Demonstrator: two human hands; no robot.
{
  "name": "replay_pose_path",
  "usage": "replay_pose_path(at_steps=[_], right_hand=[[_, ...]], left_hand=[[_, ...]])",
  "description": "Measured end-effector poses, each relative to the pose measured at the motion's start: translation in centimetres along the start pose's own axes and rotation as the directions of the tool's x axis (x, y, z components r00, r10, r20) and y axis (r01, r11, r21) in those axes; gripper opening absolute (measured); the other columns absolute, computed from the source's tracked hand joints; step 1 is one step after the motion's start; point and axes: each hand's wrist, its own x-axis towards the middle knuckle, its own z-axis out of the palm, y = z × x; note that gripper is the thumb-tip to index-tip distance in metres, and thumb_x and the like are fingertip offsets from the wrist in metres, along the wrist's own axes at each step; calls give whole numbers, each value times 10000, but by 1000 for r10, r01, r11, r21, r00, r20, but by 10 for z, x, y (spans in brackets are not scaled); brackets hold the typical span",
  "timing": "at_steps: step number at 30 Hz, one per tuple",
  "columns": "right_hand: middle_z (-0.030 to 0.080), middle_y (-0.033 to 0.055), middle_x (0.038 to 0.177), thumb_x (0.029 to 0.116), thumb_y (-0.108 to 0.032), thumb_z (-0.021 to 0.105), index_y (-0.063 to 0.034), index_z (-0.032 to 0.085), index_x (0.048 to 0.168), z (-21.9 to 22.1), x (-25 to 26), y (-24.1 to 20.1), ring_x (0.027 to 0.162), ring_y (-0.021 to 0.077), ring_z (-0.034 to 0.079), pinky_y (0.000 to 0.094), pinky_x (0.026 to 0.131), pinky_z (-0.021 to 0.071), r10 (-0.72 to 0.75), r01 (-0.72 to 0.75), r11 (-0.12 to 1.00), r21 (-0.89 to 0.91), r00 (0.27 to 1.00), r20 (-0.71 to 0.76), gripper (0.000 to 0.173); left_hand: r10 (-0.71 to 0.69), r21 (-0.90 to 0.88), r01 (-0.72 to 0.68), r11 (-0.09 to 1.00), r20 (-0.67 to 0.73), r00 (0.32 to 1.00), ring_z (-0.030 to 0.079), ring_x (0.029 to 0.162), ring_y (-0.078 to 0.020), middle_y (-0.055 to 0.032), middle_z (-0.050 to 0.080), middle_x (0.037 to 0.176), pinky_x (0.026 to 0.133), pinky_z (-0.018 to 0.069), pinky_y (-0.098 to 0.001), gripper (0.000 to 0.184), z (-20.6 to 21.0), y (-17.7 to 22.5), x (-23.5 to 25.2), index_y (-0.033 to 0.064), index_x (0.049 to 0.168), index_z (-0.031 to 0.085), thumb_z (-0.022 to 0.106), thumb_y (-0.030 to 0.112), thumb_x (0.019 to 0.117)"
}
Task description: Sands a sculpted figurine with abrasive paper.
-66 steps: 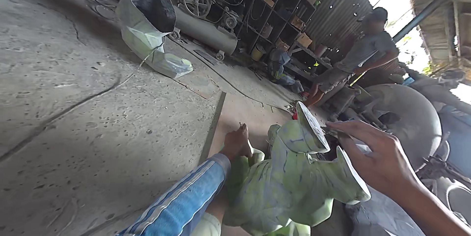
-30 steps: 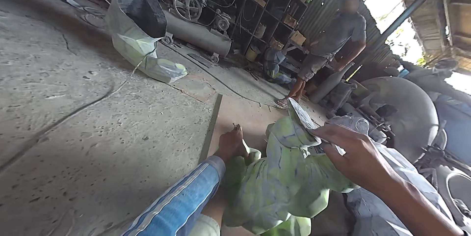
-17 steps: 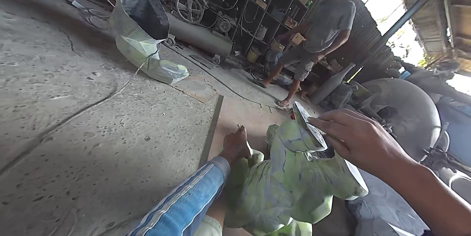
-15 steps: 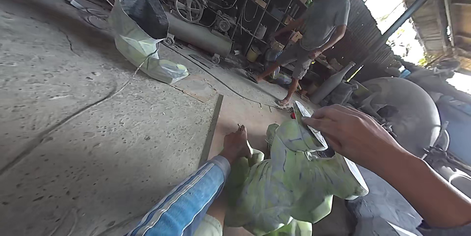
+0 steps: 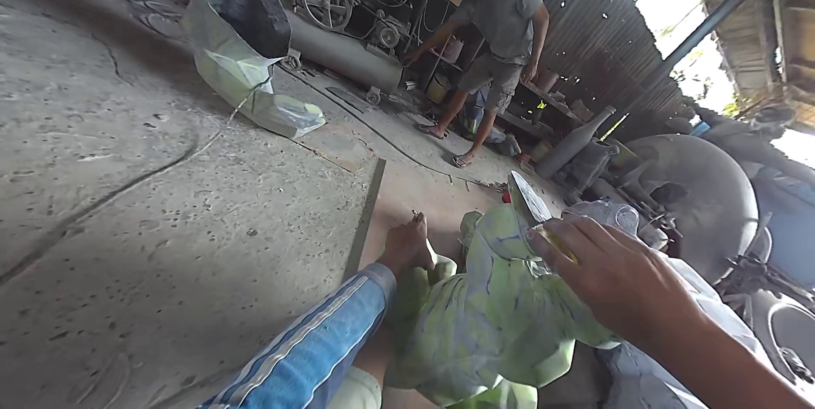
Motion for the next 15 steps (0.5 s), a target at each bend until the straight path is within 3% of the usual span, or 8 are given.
replay_pose_path(at_steps=[4, 7, 15], right_hand=[[660, 113, 1296, 956, -16, 550, -124, 647, 1333, 12, -16, -6, 1168, 288, 656, 403, 923, 581, 10, -10, 1000, -2, 998, -65, 404], [658, 98, 1322, 967, -23, 535, -150, 632, 1361, 19, -27, -9, 1204, 277, 646, 401, 946, 576, 14, -14, 1000, -3, 996, -88, 425], [654, 81, 1350, 994, -67, 522, -213, 583, 1423, 33, -51, -8, 1232, 268, 639, 397, 965, 567, 27, -20, 999, 42, 986, -166, 457]], left_hand=[[10, 5, -10, 1000, 11, 1000, 711, 975, -321, -118, 670, 1302, 747, 578, -556, 1301, -1, 1, 0, 104, 1581, 343, 907, 565, 503], [9, 10, -9, 1000, 16, 1000, 712, 970, -323, -120, 688, 1252, 750, 576, -557, 1279, -2, 2, -1, 116, 1573, 354, 904, 565, 509], [14, 14, -14, 1000, 15, 1000, 712, 975, -310, -98, 676, 1296, 747, 576, -555, 1282, 0, -1, 2, 122, 1573, 362, 895, 580, 501]])
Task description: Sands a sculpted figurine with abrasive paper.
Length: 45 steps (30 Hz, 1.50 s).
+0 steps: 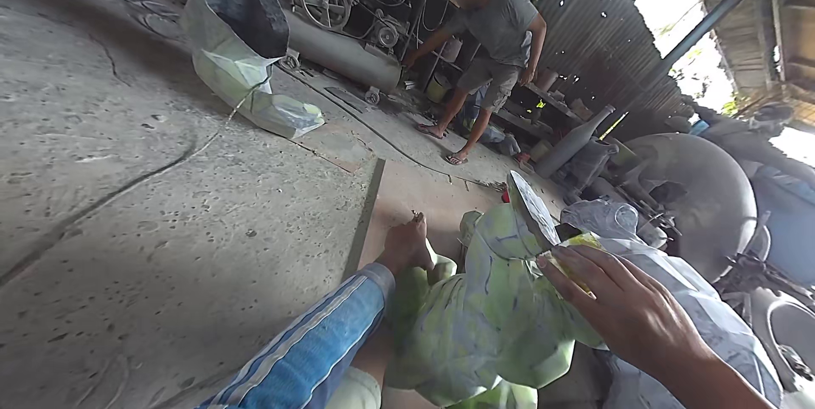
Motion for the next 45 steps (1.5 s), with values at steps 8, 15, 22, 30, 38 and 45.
replay_pose_path(at_steps=[8, 15, 22, 30, 38, 45], right_hand=[[700, -21, 1168, 971, -194, 530, -204, 755, 1185, -7, 17, 23, 1080, 106, 659, 322, 890, 589, 322, -199, 842, 501, 931, -172, 311], [719, -98, 1138, 992, -173, 559, -200, 756, 1177, -4, 59, 39, 1039, -1, 674, 235, 891, 601, 460, -379, 691, 616, 887, 30, 272], [697, -16, 1224, 963, -161, 569, -197, 721, 1283, 9, 65, 45, 1091, 156, 679, 382, 875, 598, 203, -223, 931, 288, 974, 99, 356], [710, 11, 1217, 951, -208, 546, -170, 739, 1245, 11, 43, 67, 1144, 183, 673, 382, 955, 579, 85, -100, 962, 256, 994, 68, 354], [694, 19, 1126, 961, -145, 594, -257, 708, 1315, -12, 84, 61, 1024, 218, 676, 415, 877, 580, 10, -37, 984, 171, 988, 156, 388], [661, 82, 1117, 823, -97, 786, -189, 742, 1187, -25, 98, 31, 1006, 292, 647, 427, 812, 564, -49, 56, 998, -16, 949, 311, 379]], left_hand=[[-24, -19, 24, 1000, -16, 1000, 709, 958, -329, -121, 709, 1169, 750, 569, -571, 1175, 2, 0, -3, 120, 1495, 455, 896, 565, 501], [-35, 7, 35, 999, 0, 999, 706, 981, -329, -114, 696, 1223, 763, 569, -568, 1222, 1, 4, -2, 126, 1528, 422, 897, 565, 492], [-32, 15, 32, 999, -6, 999, 709, 983, -306, -104, 695, 1221, 758, 571, -554, 1203, 0, 2, -3, 122, 1510, 428, 891, 575, 497], [-27, -11, 26, 1000, -12, 1000, 696, 1020, -311, -94, 672, 1281, 780, 566, -557, 1169, -2, 1, -6, 112, 1504, 446, 901, 555, 523], [-39, -18, 39, 999, -7, 999, 707, 979, -327, -121, 675, 1278, 755, 573, -557, 1250, 0, 3, -4, 107, 1555, 380, 906, 555, 514], [-31, 3, 31, 1000, -3, 1000, 707, 986, -313, -110, 682, 1266, 756, 573, -546, 1249, -1, 0, -3, 106, 1555, 380, 896, 576, 519]])
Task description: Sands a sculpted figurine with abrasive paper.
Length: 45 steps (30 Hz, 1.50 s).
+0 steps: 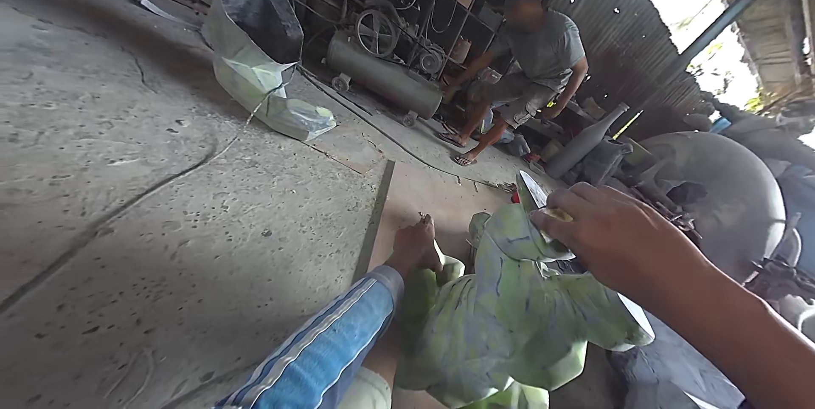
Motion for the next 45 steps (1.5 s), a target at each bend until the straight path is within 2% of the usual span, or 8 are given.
replay_pose_path(at_steps=[3, 11, 17, 21, 24, 29, 35, 45], right_hand=[[660, 95, 1142, 853, -87, 749, -165, 729, 1218, -3, -7, -10, 1019, 293, 645, 416, 832, 565, -23, 23, 1000, -10, 999, -26, 373], [671, 101, 1180, 911, -23, 625, -134, 684, 1251, 9, -39, -30, 1062, 289, 663, 409, 868, 576, -13, 7, 999, -45, 990, -143, 363], [684, 94, 1277, 970, -33, 510, -171, 653, 1338, 36, -68, -30, 1157, 288, 666, 419, 940, 570, -18, 17, 1000, -6, 963, -267, 419], [699, 53, 1254, 993, -90, 523, -248, 654, 1338, 48, -79, -19, 1192, 258, 659, 435, 990, 558, 5, 26, 995, 91, 944, -330, 402], [708, -14, 1183, 1000, -200, 504, -273, 719, 1265, 54, -78, -10, 1124, 156, 661, 393, 939, 566, 215, -46, 921, 386, 888, -407, 349], [710, -81, 1150, 960, -137, 557, -186, 760, 1174, 47, -57, -4, 1061, 37, 676, 261, 891, 614, 510, -127, 665, 736, 797, -324, 299], [710, -103, 1151, 978, -134, 566, -213, 767, 1142, 53, -48, -8, 1006, 22, 683, 236, 816, 621, 504, -142, 560, 816, 841, -199, 271], [723, -61, 1149, 947, -115, 591, -187, 781, 1109, 67, -65, 4, 1058, 96, 695, 309, 880, 634, 426, 1, 529, 849, 865, -266, 260]], left_hand=[[3, -11, -3, 1000, 3, 1000, 699, 1026, -319, -107, 653, 1342, 791, 572, -559, 1268, 1, -2, 2, 100, 1571, 365, 900, 576, 524], [2, -17, -3, 1000, -10, 1000, 708, 980, -318, -103, 694, 1240, 752, 574, -556, 1215, 2, -4, 4, 117, 1525, 420, 897, 567, 503], [4, -10, -4, 1000, -11, 1000, 709, 985, -315, -100, 702, 1213, 756, 575, -552, 1200, 0, -7, 4, 121, 1507, 439, 895, 582, 497], [6, -17, -6, 1000, -10, 1000, 703, 998, -324, -105, 693, 1232, 770, 571, -567, 1205, 0, -8, 3, 121, 1513, 433, 903, 577, 501], [3, -10, -3, 1000, 0, 1000, 702, 1009, -320, -102, 692, 1243, 780, 569, -568, 1213, 0, -8, 5, 133, 1536, 415, 901, 569, 513], [11, -5, -11, 1000, 8, 1000, 703, 1007, -317, -98, 699, 1226, 771, 567, -570, 1193, -3, -7, 0, 138, 1520, 435, 904, 565, 510], [21, -2, -21, 1000, 7, 1000, 703, 1008, -316, -104, 704, 1208, 779, 571, -564, 1221, 1, -10, 2, 137, 1533, 426, 892, 592, 499], [19, 5, -19, 1000, -2, 1000, 702, 1009, -304, -87, 703, 1225, 780, 568, -559, 1225, 0, -14, 2, 144, 1540, 418, 892, 595, 505]])
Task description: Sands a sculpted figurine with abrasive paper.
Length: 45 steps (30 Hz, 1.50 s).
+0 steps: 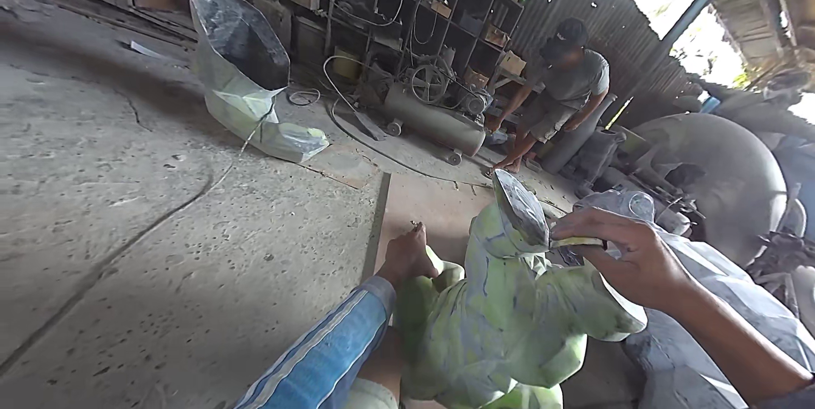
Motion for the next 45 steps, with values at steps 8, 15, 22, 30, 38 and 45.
replay_pose_path(at_steps=[8, 15, 22, 30, 38, 45], right_hand=[[719, -70, 1173, 1007, -134, 577, -194, 758, 1171, 18, 44, -2, 1102, 44, 672, 307, 973, 593, 67, -70, 996, -51, 996, -57, 251], [711, -43, 1170, 1023, -94, 536, -149, 758, 1142, 22, 56, -10, 1111, 47, 661, 281, 978, 578, 4, -3, 1000, -19, 999, 52, 257], [711, -36, 1168, 985, -47, 553, -131, 757, 1114, 8, 29, -11, 1073, 76, 678, 285, 917, 610, -79, 70, 994, 80, 990, 116, 256], [717, -7, 1136, 955, -32, 564, -97, 763, 1078, 1, -8, -13, 1102, 110, 675, 317, 967, 602, -132, 128, 989, 77, 990, 47, 242], [714, -20, 1143, 997, -76, 547, -116, 744, 1135, -2, -56, -25, 1072, 115, 684, 321, 941, 612, 136, -105, 985, 137, 960, -244, 244], [715, 6, 1133, 993, -79, 538, -90, 735, 1142, -21, -87, -45, 1023, 131, 692, 300, 877, 614, 204, -124, 972, 201, 869, -451, 247]], left_hand=[[27, 7, -27, 1000, -8, 1000, 696, 1053, -310, -87, 685, 1278, 813, 567, -574, 1209, 1, -2, 1, 155, 1532, 437, 874, 610, 501], [37, 6, -37, 999, -9, 999, 684, 1092, -305, -85, 661, 1334, 835, 561, -577, 1237, 2, -3, 1, 158, 1551, 419, 879, 615, 497], [26, 12, -26, 1000, -11, 1000, 690, 1063, -297, -75, 674, 1305, 809, 565, -573, 1233, 2, -2, 0, 164, 1547, 419, 893, 596, 495], [51, 29, -52, 998, 23, 998, 674, 1115, -324, -90, 663, 1330, 866, 549, -601, 1270, -3, -1, 2, 165, 1581, 362, 892, 607, 515], [80, 29, -82, 996, 59, 995, 653, 1163, -361, -142, 647, 1341, 916, 529, -627, 1257, -10, -11, 6, 174, 1599, 323, 892, 605, 564], [99, 126, -117, 985, 140, 985, 631, 1180, -400, -213, 668, 1246, 969, 492, -647, 859, -15, -24, 7, 45, 1297, 636, 808, 640, 702]])
